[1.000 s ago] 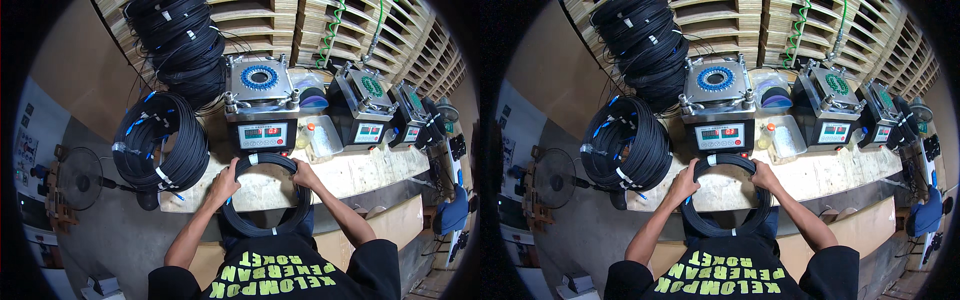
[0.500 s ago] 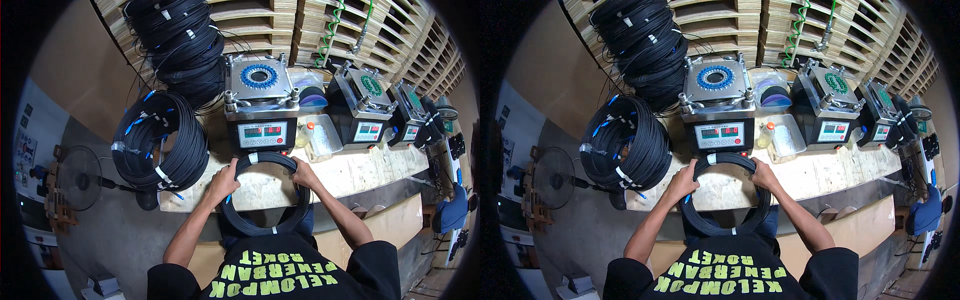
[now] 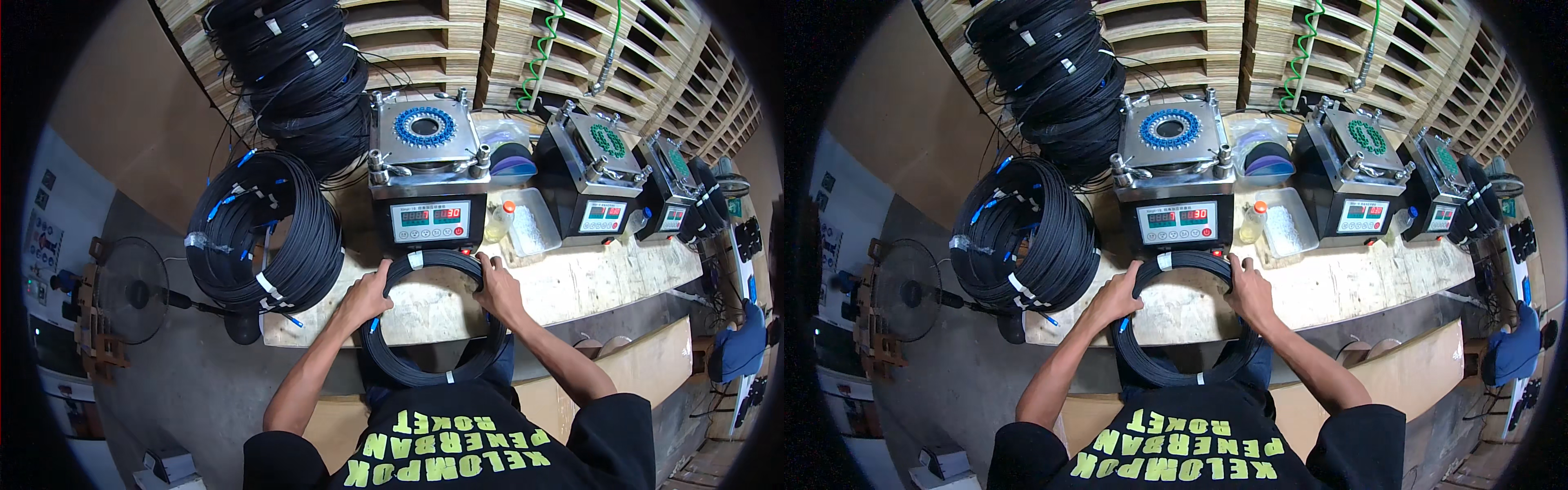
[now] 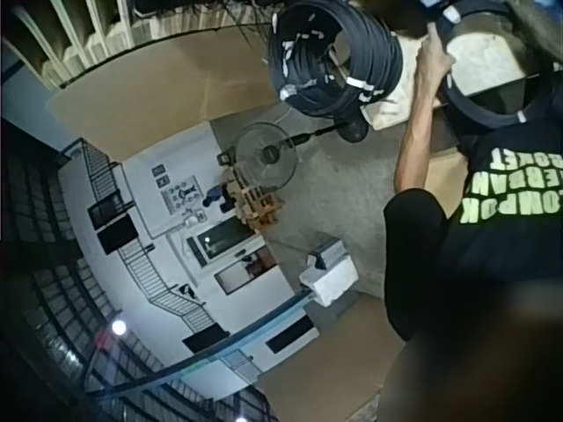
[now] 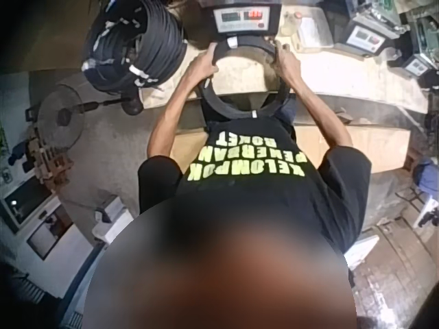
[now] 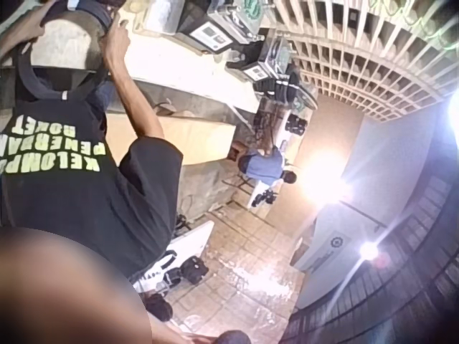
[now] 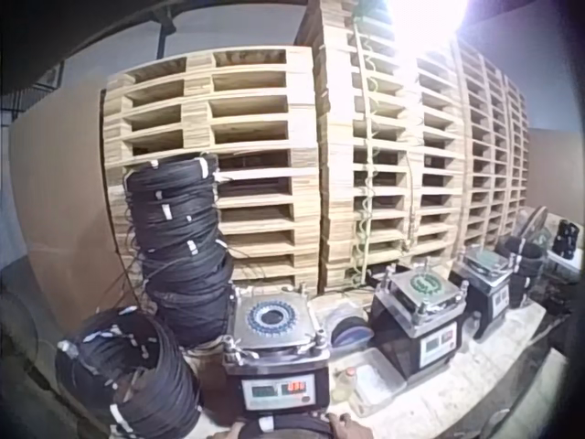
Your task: Operating a wire processing machine to assemble or polish cable components.
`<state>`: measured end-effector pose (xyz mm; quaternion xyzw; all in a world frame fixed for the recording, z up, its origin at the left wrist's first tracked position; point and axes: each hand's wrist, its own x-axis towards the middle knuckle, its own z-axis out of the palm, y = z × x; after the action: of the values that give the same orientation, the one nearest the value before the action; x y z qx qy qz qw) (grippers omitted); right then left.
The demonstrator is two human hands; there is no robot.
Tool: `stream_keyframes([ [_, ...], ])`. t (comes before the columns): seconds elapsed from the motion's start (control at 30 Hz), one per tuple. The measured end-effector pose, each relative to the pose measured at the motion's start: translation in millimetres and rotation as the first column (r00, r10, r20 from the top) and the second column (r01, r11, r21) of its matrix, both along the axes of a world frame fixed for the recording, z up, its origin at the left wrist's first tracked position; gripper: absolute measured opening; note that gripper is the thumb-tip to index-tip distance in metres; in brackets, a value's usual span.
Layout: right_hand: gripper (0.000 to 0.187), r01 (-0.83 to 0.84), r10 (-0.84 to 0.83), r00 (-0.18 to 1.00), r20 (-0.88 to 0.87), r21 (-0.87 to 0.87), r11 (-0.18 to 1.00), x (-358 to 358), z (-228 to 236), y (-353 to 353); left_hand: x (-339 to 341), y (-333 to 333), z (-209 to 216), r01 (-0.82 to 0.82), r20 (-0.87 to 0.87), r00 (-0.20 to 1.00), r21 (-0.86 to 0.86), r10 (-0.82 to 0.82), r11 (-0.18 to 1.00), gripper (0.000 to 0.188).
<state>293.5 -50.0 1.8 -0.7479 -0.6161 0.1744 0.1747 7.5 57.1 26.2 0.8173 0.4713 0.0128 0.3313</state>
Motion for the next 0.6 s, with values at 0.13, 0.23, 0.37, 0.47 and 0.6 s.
stream_keyframes([
  [0.13,0.084,0.008,-0.021,0.98,0.197,0.064,0.998,-11.1,-2.6,-22.5,2.8,-0.3,3.6,0.016,-0.018,1.0,-0.023,-0.017,1.0,0.077],
  [0.23,0.088,-0.05,0.026,0.975,0.223,0.1,0.994,-8.3,-2.5,-27.4,1.9,-1.2,3.5,0.029,-0.018,0.999,-0.024,-0.03,0.999,0.082],
  [0.37,0.091,-0.089,0.088,0.996,-0.024,-0.025,0.996,12.2,-7.3,-16.5,-1.7,-0.3,6.5,0.072,0.007,0.997,-0.042,-0.072,0.997,0.084],
  [0.47,0.094,-0.242,0.225,0.958,-0.177,-0.079,0.967,37.2,-20.7,-0.6,-5.1,8.3,-4.5,0.124,0.07,0.99,-0.041,-0.121,0.991,0.083],
  [0.6,0.095,-0.398,0.356,0.903,-0.242,-0.155,0.904,37.6,3.8,14.8,-17.1,3.8,19.7,0.139,0.036,0.99,-0.033,-0.138,0.99,0.075],
])
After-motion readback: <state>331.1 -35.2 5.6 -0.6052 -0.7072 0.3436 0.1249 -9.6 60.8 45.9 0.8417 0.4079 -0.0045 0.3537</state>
